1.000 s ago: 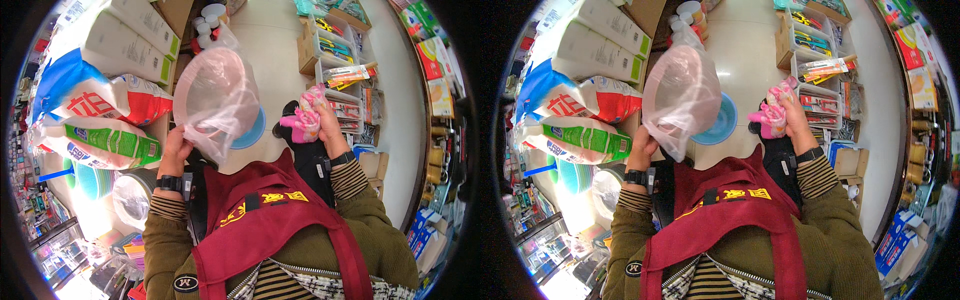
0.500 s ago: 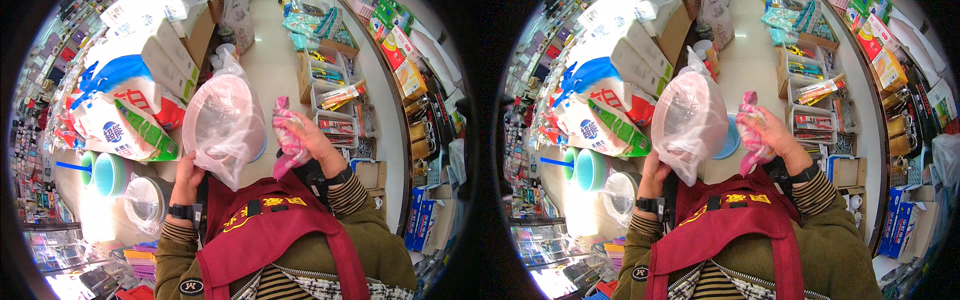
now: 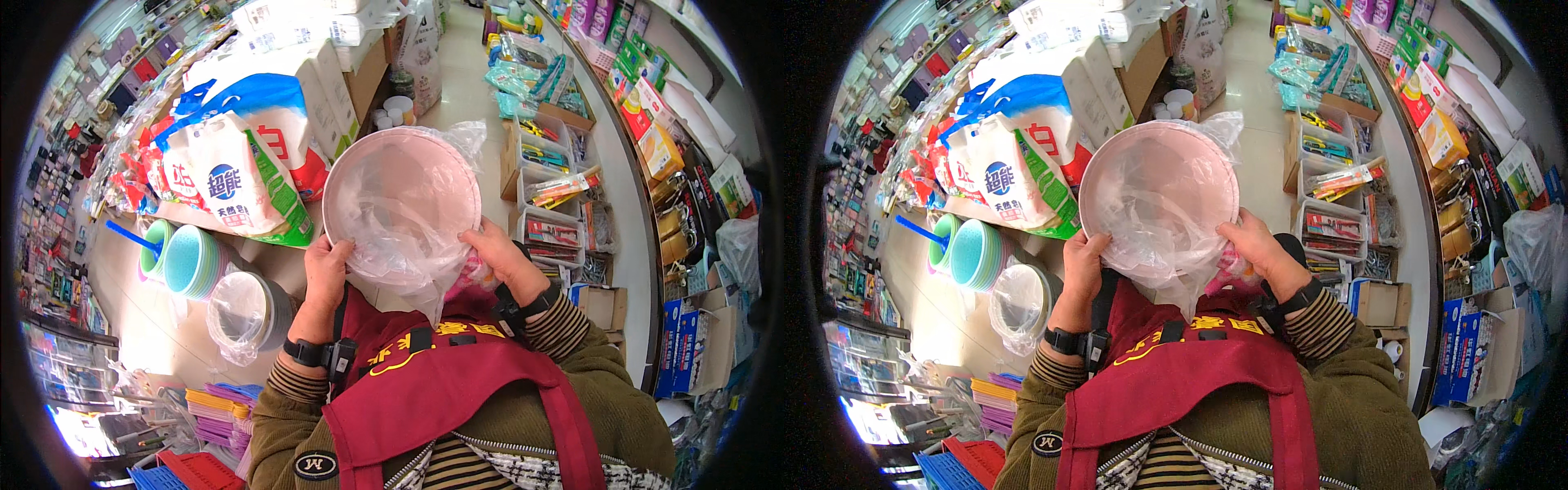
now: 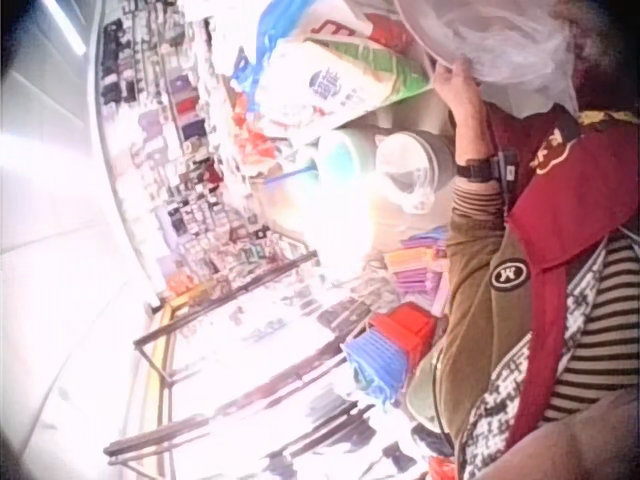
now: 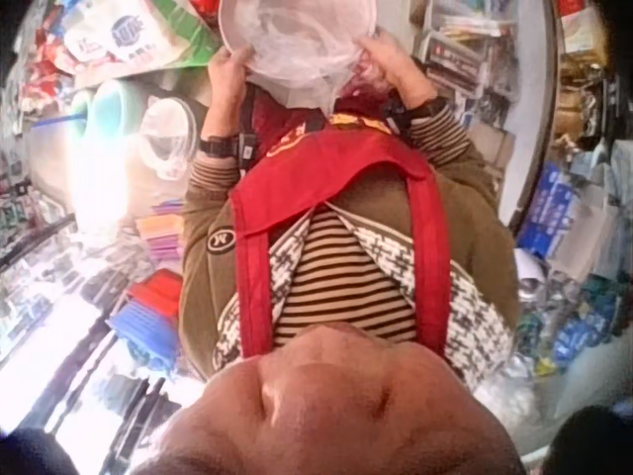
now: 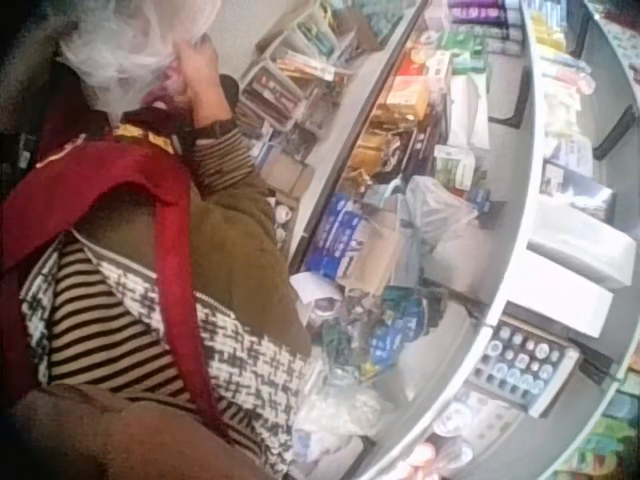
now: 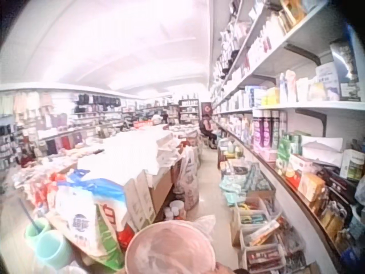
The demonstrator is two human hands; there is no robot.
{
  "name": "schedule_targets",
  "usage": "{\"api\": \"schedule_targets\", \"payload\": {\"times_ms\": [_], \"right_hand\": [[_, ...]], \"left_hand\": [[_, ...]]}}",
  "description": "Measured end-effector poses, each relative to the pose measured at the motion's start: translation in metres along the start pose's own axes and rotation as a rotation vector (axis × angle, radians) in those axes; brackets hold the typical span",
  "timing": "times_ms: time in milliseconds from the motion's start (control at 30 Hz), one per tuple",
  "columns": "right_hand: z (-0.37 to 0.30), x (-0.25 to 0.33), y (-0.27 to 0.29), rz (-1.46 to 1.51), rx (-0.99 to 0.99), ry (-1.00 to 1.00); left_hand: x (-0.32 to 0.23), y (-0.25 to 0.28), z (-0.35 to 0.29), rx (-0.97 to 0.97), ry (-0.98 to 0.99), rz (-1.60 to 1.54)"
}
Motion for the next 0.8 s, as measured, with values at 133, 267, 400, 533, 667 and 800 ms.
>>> {"api": "schedule_targets", "payload": {"times_ms": [133, 267, 400, 533, 667, 800], "right_hand": [[-0.004, 0.001, -0.005, 0.146, -0.004, -0.033], [0.003, 0.003, -0.001, 0.176, -0.071, -0.018], [0.02, -0.009, 0.006, 0.082, -0.208, 0.051], [0.032, -0.018, 0.006, -0.147, -0.36, 0.145], [0.031, -0.025, 0.007, -0.118, -0.367, 0.124], [0.026, -0.029, 0.005, -0.037, -0.286, 0.019]], "left_hand": [[-0.009, -0.001, -0.009, 0.018, 0.1, 0.01], [-0.056, 0.001, -0.02, -0.123, -0.281, 0.223], [-0.092, -0.039, -0.051, -0.002, -0.728, 0.606], [-0.055, -0.076, -0.044, 0.137, -0.551, 1.027], [-0.025, -0.07, -0.021, 0.094, -0.428, 1.085], [0.004, -0.025, 0.001, 0.067, -0.17, 0.098]]}}
Point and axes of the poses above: each hand's wrist, its own z-axis towards the middle knuckle, its own y-axis out of the back of the hand, x = y × z, the point moved 9 cm from there along z, towards the middle knuckle, and after that the axes turned 8 degrees about -z, right-handed, at the moved point
